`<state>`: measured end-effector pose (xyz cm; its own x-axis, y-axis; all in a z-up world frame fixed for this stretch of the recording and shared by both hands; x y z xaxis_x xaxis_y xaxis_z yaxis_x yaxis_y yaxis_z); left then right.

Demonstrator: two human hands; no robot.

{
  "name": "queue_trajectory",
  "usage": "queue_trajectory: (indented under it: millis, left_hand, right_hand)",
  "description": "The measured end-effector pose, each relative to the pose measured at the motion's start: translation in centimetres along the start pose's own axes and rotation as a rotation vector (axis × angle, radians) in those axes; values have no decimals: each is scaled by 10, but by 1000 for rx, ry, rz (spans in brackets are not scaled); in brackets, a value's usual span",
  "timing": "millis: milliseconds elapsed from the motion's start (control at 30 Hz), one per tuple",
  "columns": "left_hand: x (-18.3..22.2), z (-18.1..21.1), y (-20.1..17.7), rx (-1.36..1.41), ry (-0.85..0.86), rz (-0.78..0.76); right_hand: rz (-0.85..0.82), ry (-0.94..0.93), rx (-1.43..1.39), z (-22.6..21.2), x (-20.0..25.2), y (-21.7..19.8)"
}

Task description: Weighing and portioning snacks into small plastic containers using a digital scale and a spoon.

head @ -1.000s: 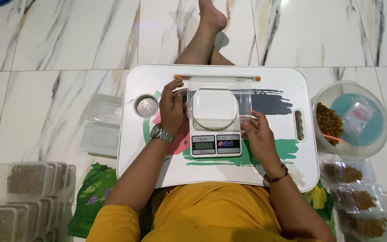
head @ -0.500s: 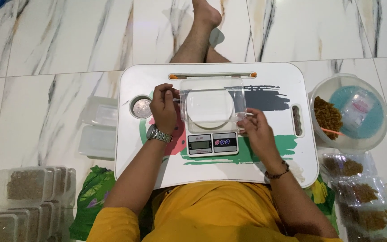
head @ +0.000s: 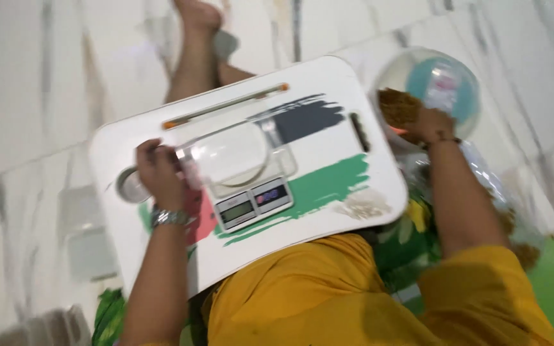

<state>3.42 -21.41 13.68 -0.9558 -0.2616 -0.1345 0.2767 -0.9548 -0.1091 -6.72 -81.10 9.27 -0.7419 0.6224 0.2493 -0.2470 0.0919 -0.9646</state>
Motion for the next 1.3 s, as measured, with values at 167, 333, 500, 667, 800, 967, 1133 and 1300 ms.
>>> queue_trajectory:
  millis: [167,333,500,667,800,967,1133,1300]
  left_hand:
    - [3,10,-3,38,-96,39]
    - [4,21,1,37,-131,34]
    - [1,16,-2,45,-112,17]
    - [3,16,-3,25,-82,14]
    - [0,8,-5,20,-79,12]
    - [-3,2,-6,-81,-19,32]
    - [1,5,-6,-77,7,30]
    - [-3,2,-6,-135,12,38]
  right_hand:
    - [-119,-70,149,18,-10,37]
    - [-313,42,158,15,-13,41]
    - [-396,-12,82,6,-8,31]
    - [-351,-28,-42,-16,26,-41]
    - [-163,-111,307,18,-13,-27]
    - [443,-55,702,36,-34,-12]
    - [194,-157,396,38,-56,39]
    - [-60,-170,272,35,-52,40]
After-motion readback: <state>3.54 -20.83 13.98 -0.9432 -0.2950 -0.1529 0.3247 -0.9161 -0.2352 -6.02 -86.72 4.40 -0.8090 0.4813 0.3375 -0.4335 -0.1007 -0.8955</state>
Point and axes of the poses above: each hand's wrist, its own x-axis away from the middle knuckle, its own y-axis out of the palm, z = x × y, the point moved 1 cm from there along -x, towards the middle knuckle, and after that the axes turned 3 degrees about z, right-handed, at the moved point
